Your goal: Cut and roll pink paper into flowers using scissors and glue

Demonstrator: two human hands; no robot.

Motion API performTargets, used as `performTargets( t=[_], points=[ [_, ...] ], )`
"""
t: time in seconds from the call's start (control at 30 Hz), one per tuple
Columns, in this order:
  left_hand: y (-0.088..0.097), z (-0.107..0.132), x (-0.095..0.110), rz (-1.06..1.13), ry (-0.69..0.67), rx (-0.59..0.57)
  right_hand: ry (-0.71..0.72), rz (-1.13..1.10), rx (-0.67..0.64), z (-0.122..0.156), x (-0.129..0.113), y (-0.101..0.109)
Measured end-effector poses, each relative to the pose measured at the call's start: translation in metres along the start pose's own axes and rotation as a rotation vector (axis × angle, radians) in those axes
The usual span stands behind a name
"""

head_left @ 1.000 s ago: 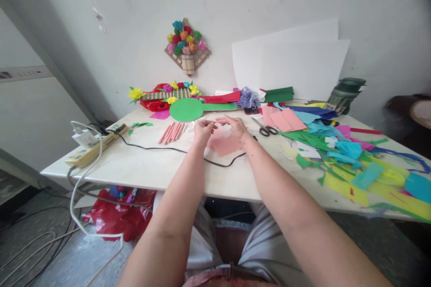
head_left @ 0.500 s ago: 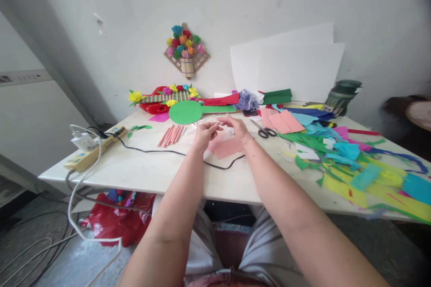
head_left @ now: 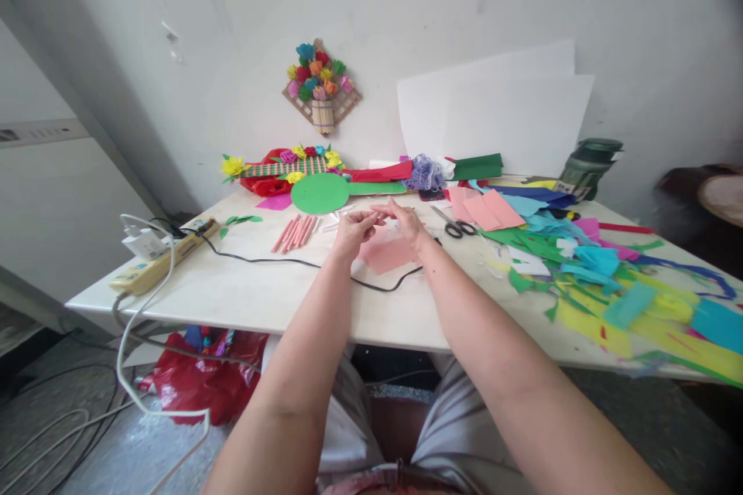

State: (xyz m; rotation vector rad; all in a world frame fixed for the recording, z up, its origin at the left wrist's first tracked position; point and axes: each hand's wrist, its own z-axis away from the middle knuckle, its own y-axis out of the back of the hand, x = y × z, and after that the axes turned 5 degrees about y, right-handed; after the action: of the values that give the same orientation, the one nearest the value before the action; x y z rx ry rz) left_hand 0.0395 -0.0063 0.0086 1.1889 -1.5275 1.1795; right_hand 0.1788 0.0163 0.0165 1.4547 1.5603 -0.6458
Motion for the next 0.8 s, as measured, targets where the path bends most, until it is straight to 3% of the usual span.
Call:
performTargets(
  t=[0.3,0.57,0.8],
  points=[
    [0.0011,0.0006,0.0004,0.006,-0.001,0.046,0.119,0.109,-0.043,0.0030,-0.0015,-0.0043],
    [0.0066,-0.0024,-0.0024,0.027,-0.013,0.154,0.074,0.011,-0.014,0.0034,-0.0008,-0.0019],
    [0.0047,0.0008,0.0007,-0.004,0.011,-0.017,0.044,-0.031,-0.032,0.0041,-0.0016,-0.0005]
  ],
)
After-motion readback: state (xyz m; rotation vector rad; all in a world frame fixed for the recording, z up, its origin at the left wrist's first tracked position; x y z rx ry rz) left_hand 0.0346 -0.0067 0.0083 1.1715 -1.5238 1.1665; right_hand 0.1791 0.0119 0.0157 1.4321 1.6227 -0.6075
